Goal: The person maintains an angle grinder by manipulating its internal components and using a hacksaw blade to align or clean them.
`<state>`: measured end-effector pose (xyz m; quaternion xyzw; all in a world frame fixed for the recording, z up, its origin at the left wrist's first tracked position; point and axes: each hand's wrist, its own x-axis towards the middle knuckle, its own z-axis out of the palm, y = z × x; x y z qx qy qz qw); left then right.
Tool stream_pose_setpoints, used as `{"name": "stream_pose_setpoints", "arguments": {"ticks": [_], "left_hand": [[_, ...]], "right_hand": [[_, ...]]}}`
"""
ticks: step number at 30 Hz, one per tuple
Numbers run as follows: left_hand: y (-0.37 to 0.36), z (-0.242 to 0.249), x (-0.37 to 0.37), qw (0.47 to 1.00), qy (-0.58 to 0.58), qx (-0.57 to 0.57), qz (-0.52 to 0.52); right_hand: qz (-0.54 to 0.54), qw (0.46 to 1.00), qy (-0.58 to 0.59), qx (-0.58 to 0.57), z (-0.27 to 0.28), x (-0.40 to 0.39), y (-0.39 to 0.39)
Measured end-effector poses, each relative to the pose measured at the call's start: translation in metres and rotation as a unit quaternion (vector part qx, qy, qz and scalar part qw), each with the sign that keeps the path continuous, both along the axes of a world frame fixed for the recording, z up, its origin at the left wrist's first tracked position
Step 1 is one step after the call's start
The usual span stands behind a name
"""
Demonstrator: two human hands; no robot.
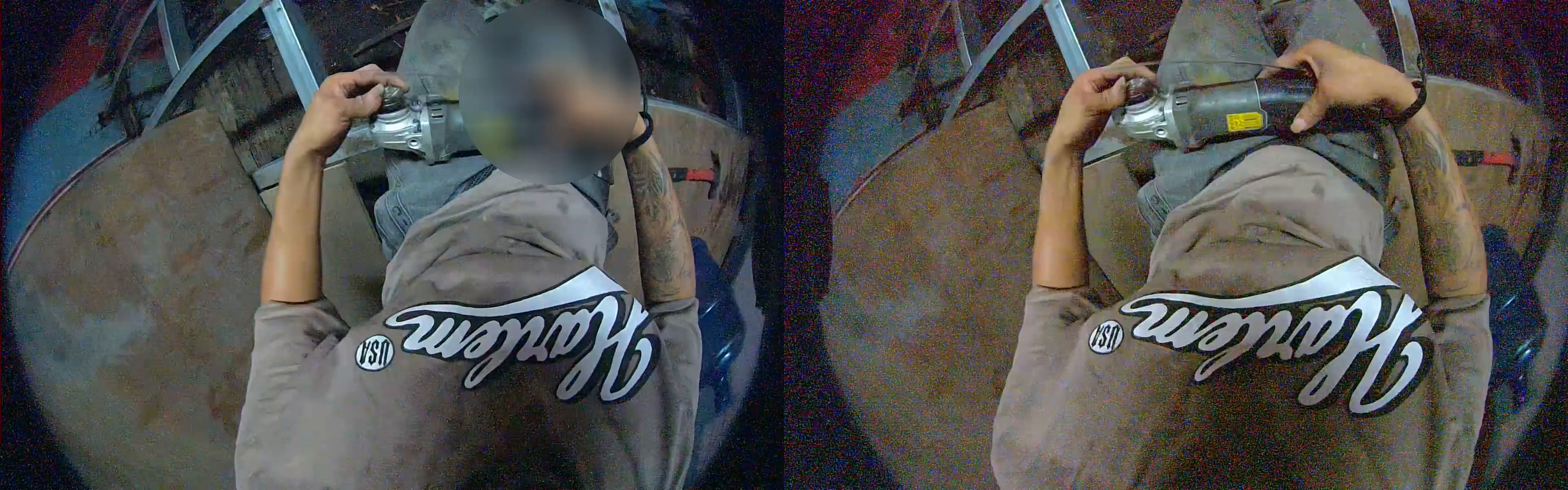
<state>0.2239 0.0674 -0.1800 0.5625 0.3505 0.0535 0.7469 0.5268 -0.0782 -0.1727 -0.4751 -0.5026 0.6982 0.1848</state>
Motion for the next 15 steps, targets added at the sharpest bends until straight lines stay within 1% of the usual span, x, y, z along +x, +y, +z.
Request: {"name": "stream_pose_setpoints", "arguments": {"ticks": [2,3,4,5,6,7,8,9,10,11,12,13,15], "left_hand": [[0.002,0.001,-0.006,0.992,-0.060,0.073,-0.087],[0.004,0.002,-0.004,0.990,-0.067,0.068,-0.106],[0.004,0.005,-0.001,0.990,-0.065,0.066,-0.110],[0.004,0.009,0.001,0.993,-0.037,0.045,-0.106],[0.003,0.012,0.002,0.994,-0.008,0.023,-0.102],[0.005,0.006,0.000,0.995,0.021,0.011,-0.095],[0.005,0.000,-0.001,0.995,0.025,0.010,-0.096],[0.006,-0.016,-0.001,0.997,0.035,-0.036,-0.062],[0.005,-0.021,0.001,0.995,0.044,-0.081,-0.027],[0.005,-0.022,0.000,0.993,0.029,-0.111,-0.019],[0.005,-0.024,0.000,0.993,0.032,-0.111,-0.019],[0.006,-0.051,-0.008,0.991,0.033,-0.126,-0.015],[0.006,-0.057,-0.009,0.989,0.032,-0.143,-0.014]], "right_hand": [[-0.017,0.997,-0.021,0.075,0.002,-0.009,-0.010],[-0.022,0.997,-0.020,0.074,0.003,-0.008,-0.011],[-0.019,0.999,-0.014,0.031,0.004,-0.007,-0.010],[-0.014,1.000,-0.007,-0.012,0.005,-0.006,-0.010],[-0.018,1.000,-0.003,-0.014,0.006,-0.006,-0.010],[-0.018,0.999,-0.024,-0.029,0.000,-0.007,-0.007],[-0.017,0.998,-0.044,-0.044,-0.003,-0.007,-0.007],[-0.014,0.999,-0.036,-0.037,-0.020,-0.005,-0.007],[-0.015,0.999,-0.031,-0.038,-0.028,-0.004,-0.011],[-0.035,0.996,-0.082,-0.015,-0.032,-0.004,-0.014],[-0.055,0.990,-0.133,0.008,-0.035,-0.004,-0.016],[-0.036,0.993,-0.113,0.007,-0.061,-0.011,-0.013],[-0.027,0.993,-0.111,-0.014,-0.064,-0.011,-0.013]]}}
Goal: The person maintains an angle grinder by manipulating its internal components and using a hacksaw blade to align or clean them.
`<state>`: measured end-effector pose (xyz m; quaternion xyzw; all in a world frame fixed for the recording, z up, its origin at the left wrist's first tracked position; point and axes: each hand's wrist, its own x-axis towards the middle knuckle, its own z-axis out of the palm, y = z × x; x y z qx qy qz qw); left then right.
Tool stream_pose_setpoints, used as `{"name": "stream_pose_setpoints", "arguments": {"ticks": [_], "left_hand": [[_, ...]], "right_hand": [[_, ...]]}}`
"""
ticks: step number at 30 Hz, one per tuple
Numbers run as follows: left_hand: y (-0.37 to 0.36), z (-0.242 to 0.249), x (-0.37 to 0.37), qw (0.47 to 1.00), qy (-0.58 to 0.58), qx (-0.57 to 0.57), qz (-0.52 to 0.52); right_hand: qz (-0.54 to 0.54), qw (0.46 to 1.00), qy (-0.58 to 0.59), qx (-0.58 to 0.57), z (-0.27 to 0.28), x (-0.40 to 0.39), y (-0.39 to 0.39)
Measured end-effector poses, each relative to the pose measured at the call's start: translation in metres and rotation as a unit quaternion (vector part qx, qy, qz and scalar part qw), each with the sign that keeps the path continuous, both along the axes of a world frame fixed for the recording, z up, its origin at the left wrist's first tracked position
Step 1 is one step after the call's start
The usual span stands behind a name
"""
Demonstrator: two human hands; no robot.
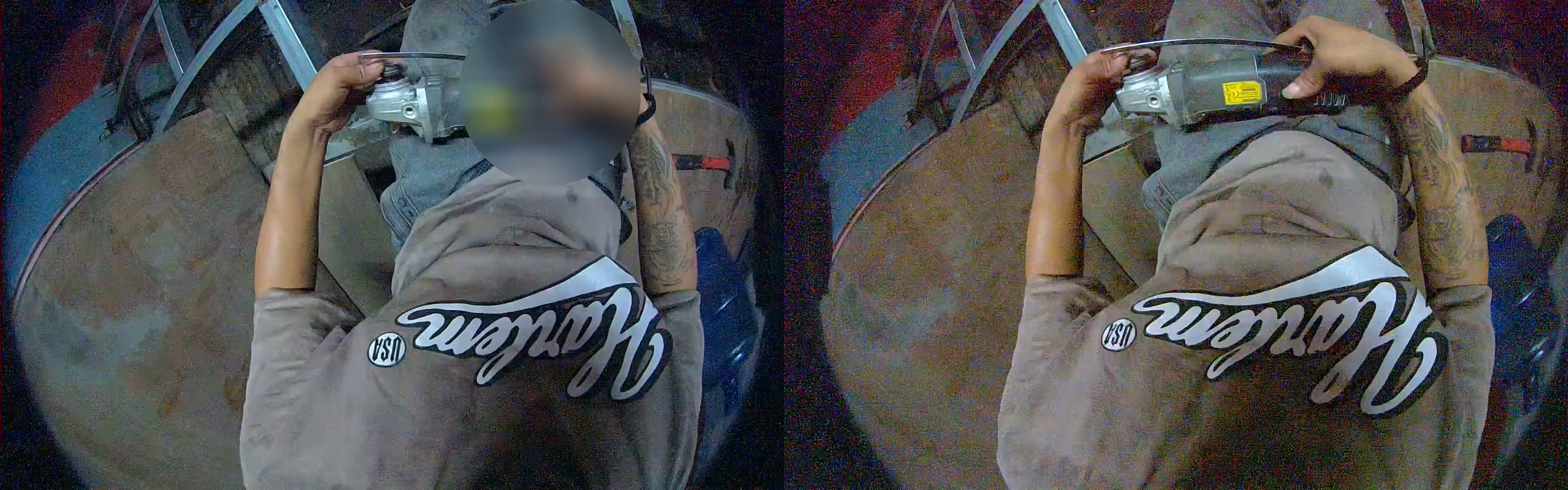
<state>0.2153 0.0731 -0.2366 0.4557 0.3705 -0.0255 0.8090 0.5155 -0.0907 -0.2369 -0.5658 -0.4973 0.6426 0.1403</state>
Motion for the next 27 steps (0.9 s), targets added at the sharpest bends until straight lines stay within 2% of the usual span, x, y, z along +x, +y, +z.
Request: {"name": "stream_pose_setpoints", "arguments": {"ticks": [3,5,7,8,10,11,13,17,19,20,21,25,27], "left_hand": [[-0.009,-0.001,0.005,0.999,0.007,-0.011,0.034],[-0.013,-0.005,0.006,0.996,0.035,0.031,0.071],[0.014,0.017,-0.055,0.996,-0.008,0.012,0.083],[0.015,0.012,-0.061,0.995,-0.039,-0.012,0.089],[0.015,0.007,-0.068,0.996,-0.022,-0.012,0.083],[0.014,0.008,-0.070,0.997,-0.006,-0.012,0.077],[0.012,0.011,-0.068,0.996,-0.001,-0.009,0.086],[0.006,0.018,-0.059,0.997,-0.005,0.003,0.080],[0.006,0.010,-0.062,0.995,-0.017,-0.015,0.093],[0.006,0.006,-0.064,0.994,-0.030,-0.033,0.102],[0.006,0.003,-0.067,0.994,-0.032,-0.033,0.102],[0.002,0.012,-0.064,0.992,-0.034,-0.042,0.114],[0.002,0.014,-0.064,0.992,-0.035,-0.039,0.117]], "right_hand": [[0.007,1.000,0.012,-0.026,-0.001,0.001,-0.002],[0.012,1.000,0.016,-0.022,-0.001,0.004,0.001],[-0.003,0.998,0.055,-0.010,0.032,-0.049,0.027],[-0.003,0.998,0.055,-0.009,0.029,-0.051,0.024],[-0.011,0.992,-0.060,0.113,0.022,-0.053,0.018],[-0.010,0.992,-0.058,0.113,0.021,-0.054,0.019],[0.001,0.999,0.032,0.032,0.023,-0.053,0.025],[0.004,0.995,-0.021,0.099,0.013,-0.054,0.015],[-0.073,0.996,0.025,0.034,0.019,-0.061,0.014],[-0.038,0.996,0.019,0.082,0.013,-0.062,0.014],[-0.037,0.996,0.017,0.082,0.010,-0.063,0.015],[-0.041,0.997,-0.044,0.037,0.003,-0.062,0.021],[-0.065,0.981,-0.090,0.157,-0.006,-0.061,0.017]]}}
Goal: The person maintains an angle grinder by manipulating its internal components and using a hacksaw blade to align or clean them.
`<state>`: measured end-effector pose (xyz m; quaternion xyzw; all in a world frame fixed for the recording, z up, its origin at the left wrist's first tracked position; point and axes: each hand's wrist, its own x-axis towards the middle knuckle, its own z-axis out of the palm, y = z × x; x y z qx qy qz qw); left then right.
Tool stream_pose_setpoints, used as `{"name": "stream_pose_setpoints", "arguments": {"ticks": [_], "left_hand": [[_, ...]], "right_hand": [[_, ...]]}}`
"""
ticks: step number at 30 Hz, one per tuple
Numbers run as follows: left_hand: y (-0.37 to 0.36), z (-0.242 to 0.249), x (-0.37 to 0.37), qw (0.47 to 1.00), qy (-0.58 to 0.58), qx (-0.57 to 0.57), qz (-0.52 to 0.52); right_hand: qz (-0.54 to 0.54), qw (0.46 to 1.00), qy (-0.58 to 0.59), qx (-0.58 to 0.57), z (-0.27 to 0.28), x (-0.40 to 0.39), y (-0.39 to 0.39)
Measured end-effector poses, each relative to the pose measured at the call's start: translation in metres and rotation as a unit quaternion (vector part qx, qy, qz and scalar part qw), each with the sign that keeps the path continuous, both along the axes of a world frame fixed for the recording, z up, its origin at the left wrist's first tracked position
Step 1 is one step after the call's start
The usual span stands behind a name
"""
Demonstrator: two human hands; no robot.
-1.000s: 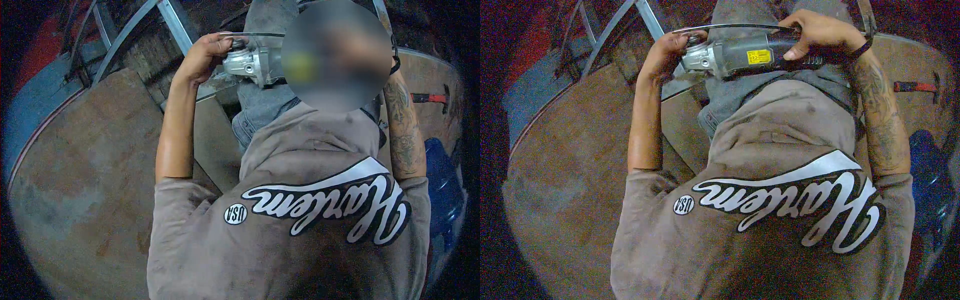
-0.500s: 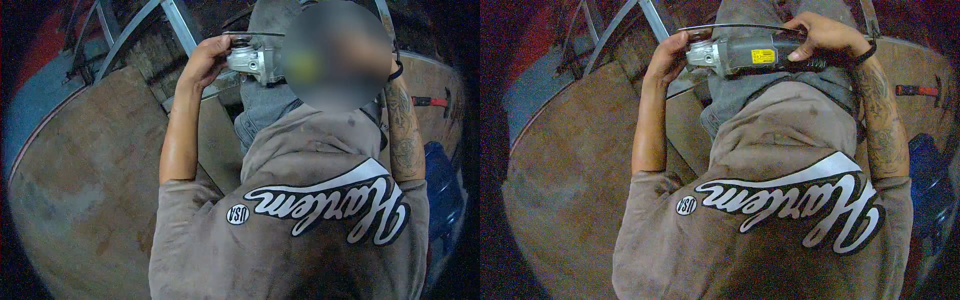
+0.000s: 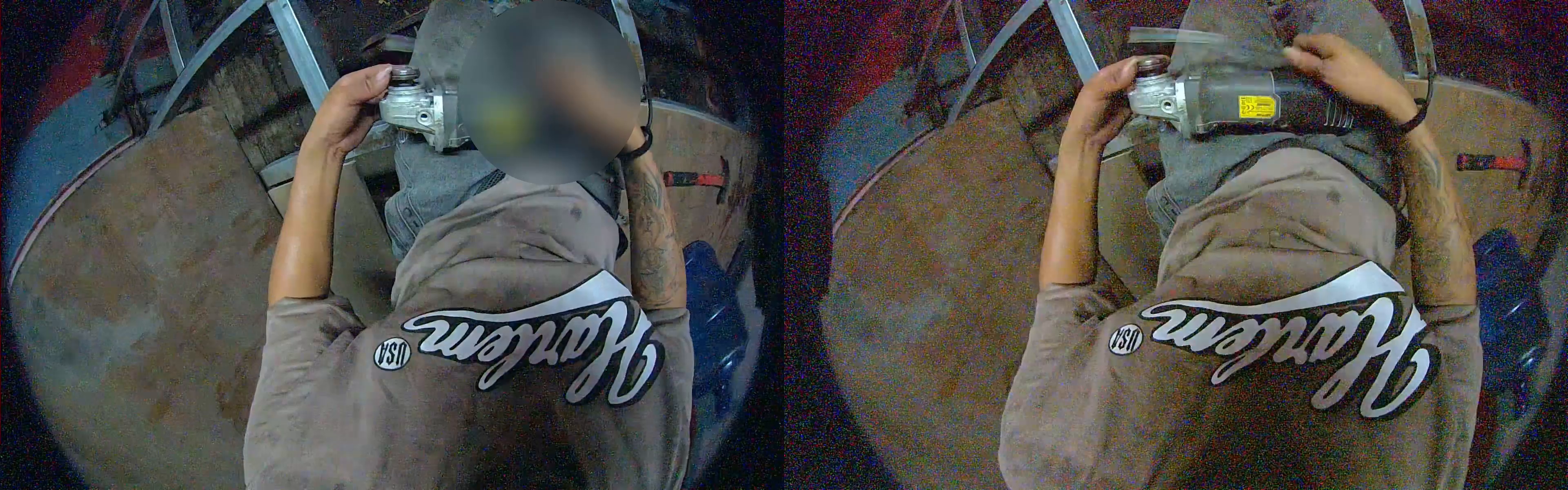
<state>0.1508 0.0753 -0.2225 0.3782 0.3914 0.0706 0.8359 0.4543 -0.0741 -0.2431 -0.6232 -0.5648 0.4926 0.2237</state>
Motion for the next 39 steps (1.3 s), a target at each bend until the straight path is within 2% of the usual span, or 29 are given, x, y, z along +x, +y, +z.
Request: {"name": "stream_pose_setpoints", "arguments": {"ticks": [1,3,5,6,9,13,15,18,20,22,25,26,28,29,32,33,36,37,39], "left_hand": [[0.000,0.001,-0.001,1.000,-0.010,0.001,-0.012],[-0.001,0.004,-0.004,1.000,-0.021,0.003,-0.021],[-0.004,0.010,-0.002,0.999,0.007,0.037,-0.017],[-0.004,0.009,-0.003,0.999,0.006,0.036,-0.015],[-0.001,0.015,-0.002,1.000,0.007,0.019,-0.009],[0.000,0.021,0.001,0.999,0.033,0.026,0.001],[-0.002,0.022,0.006,0.999,0.042,0.031,0.005],[-0.009,0.034,0.021,0.993,0.094,0.073,0.003],[-0.022,0.041,0.031,0.967,0.187,0.164,0.056],[-0.026,0.035,0.031,0.960,0.198,0.186,0.073],[-0.023,0.029,0.023,0.983,0.092,0.150,0.047],[-0.017,0.029,0.016,0.984,0.091,0.147,0.052],[-0.005,0.024,0.008,0.998,0.051,-0.013,0.036],[-0.004,0.016,0.006,0.995,0.094,0.024,0.030],[-0.002,0.000,0.004,0.994,0.099,0.039,-0.019],[0.000,-0.011,0.005,0.998,0.055,-0.001,-0.003],[-0.001,-0.007,0.013,0.998,0.044,-0.032,0.043],[-0.003,0.008,0.016,0.995,0.060,-0.056,0.059],[-0.003,0.002,0.015,0.995,0.040,-0.067,0.063]], "right_hand": [[0.002,1.000,0.000,-0.001,-0.003,0.001,-0.002],[-0.114,0.993,0.039,0.002,-0.010,0.006,-0.006],[-0.160,0.982,0.076,-0.069,0.003,0.005,0.002],[-0.159,0.982,0.075,-0.069,0.007,-0.002,0.003],[-0.204,0.976,-0.066,-0.021,-0.001,-0.012,0.001],[-0.169,0.981,-0.072,-0.062,0.013,-0.016,0.003],[-0.165,0.960,-0.220,0.050,0.004,-0.019,-0.006],[-0.169,0.964,-0.207,-0.002,0.016,-0.024,-0.006],[-0.152,0.966,-0.206,-0.015,0.019,-0.024,-0.004],[-0.163,0.966,-0.202,-0.012,0.014,-0.023,-0.005],[-0.155,0.967,-0.203,0.023,0.001,-0.018,-0.008],[-0.150,0.967,-0.206,0.023,0.001,-0.020,-0.008],[-0.146,0.971,-0.189,-0.010,0.000,-0.020,-0.006],[-0.143,0.971,-0.191,-0.009,-0.001,-0.018,-0.005],[-0.115,0.978,-0.173,-0.032,-0.004,-0.015,-0.008],[-0.116,0.976,-0.183,-0.032,-0.002,-0.017,-0.007],[-0.109,0.969,-0.219,-0.023,0.007,-0.022,-0.006],[-0.100,0.965,-0.243,-0.011,0.010,-0.024,-0.008],[-0.099,0.966,-0.240,-0.012,0.016,-0.027,-0.006]]}}
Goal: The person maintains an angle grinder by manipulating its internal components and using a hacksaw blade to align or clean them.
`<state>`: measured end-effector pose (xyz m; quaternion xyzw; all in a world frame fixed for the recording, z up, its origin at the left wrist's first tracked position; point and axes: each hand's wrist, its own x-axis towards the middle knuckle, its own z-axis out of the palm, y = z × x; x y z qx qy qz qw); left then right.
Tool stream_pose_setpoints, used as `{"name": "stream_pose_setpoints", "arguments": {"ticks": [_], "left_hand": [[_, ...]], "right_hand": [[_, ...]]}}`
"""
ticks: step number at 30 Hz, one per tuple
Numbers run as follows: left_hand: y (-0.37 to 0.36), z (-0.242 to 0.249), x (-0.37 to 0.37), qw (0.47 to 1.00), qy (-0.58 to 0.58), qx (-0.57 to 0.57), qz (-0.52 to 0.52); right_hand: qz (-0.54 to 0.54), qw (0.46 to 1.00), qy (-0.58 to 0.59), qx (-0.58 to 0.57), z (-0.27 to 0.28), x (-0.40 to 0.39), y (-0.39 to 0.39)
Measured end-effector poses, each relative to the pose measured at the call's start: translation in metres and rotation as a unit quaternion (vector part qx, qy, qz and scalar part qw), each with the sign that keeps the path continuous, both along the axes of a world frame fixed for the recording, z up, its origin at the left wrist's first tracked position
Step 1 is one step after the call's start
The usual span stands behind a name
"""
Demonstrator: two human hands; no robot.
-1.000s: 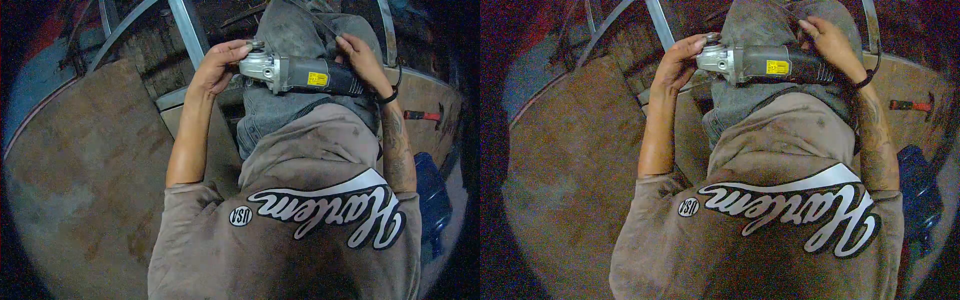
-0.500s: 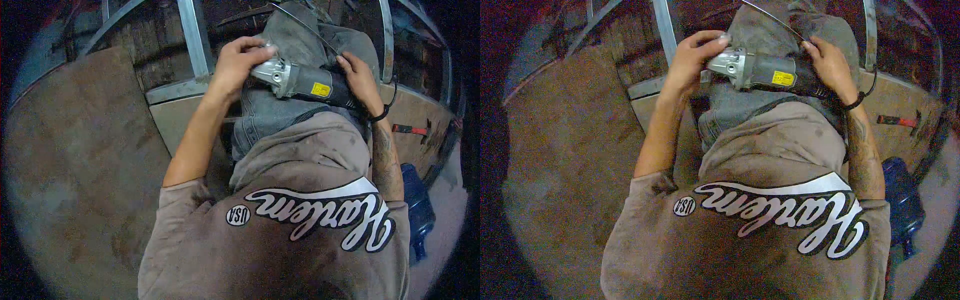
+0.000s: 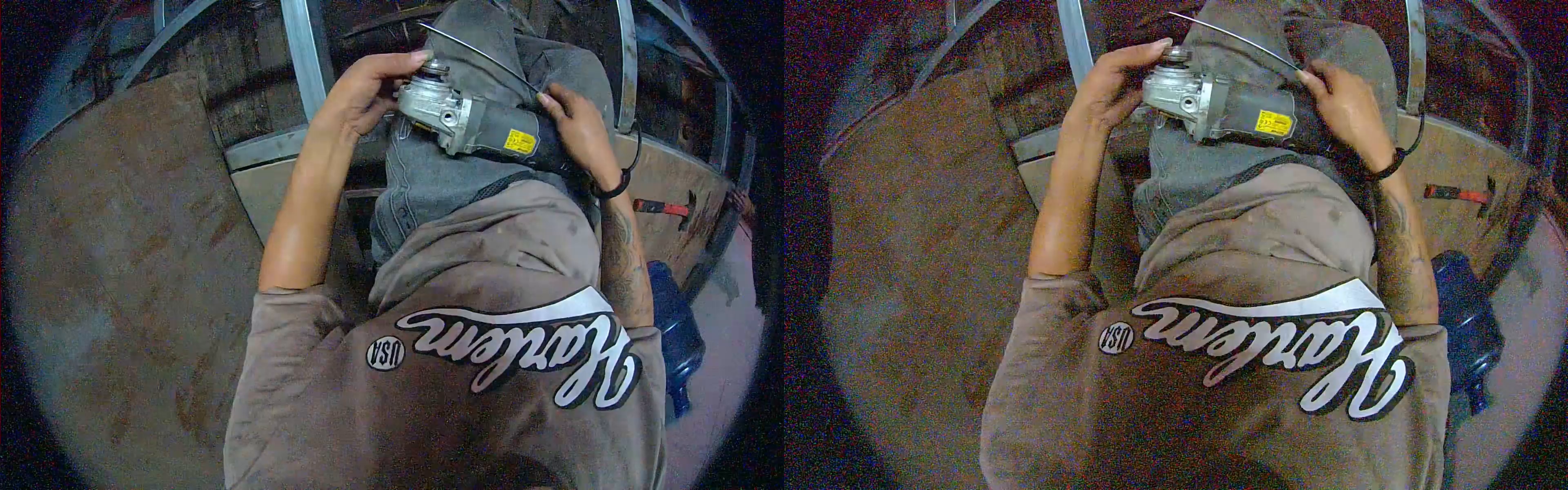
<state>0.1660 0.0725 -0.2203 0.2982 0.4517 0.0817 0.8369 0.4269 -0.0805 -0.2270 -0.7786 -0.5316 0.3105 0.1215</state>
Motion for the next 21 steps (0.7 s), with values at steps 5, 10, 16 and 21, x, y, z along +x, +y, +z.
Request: {"name": "stream_pose_setpoints", "arguments": {"ticks": [5,10,16,21], "left_hand": [[0.003,0.003,-0.001,0.999,-0.018,0.033,-0.023],[0.004,0.013,0.006,1.000,-0.004,-0.017,-0.012],[0.002,-0.011,0.003,0.992,-0.058,0.066,-0.094],[0.002,-0.008,0.002,0.995,-0.088,-0.046,-0.014]], "right_hand": [[0.017,1.000,0.004,-0.002,0.009,-0.002,0.005],[0.009,1.000,0.012,-0.015,0.010,-0.002,0.004],[0.007,1.000,0.012,-0.011,0.006,-0.002,0.004],[0.015,1.000,0.006,-0.022,0.008,-0.002,0.006]]}}
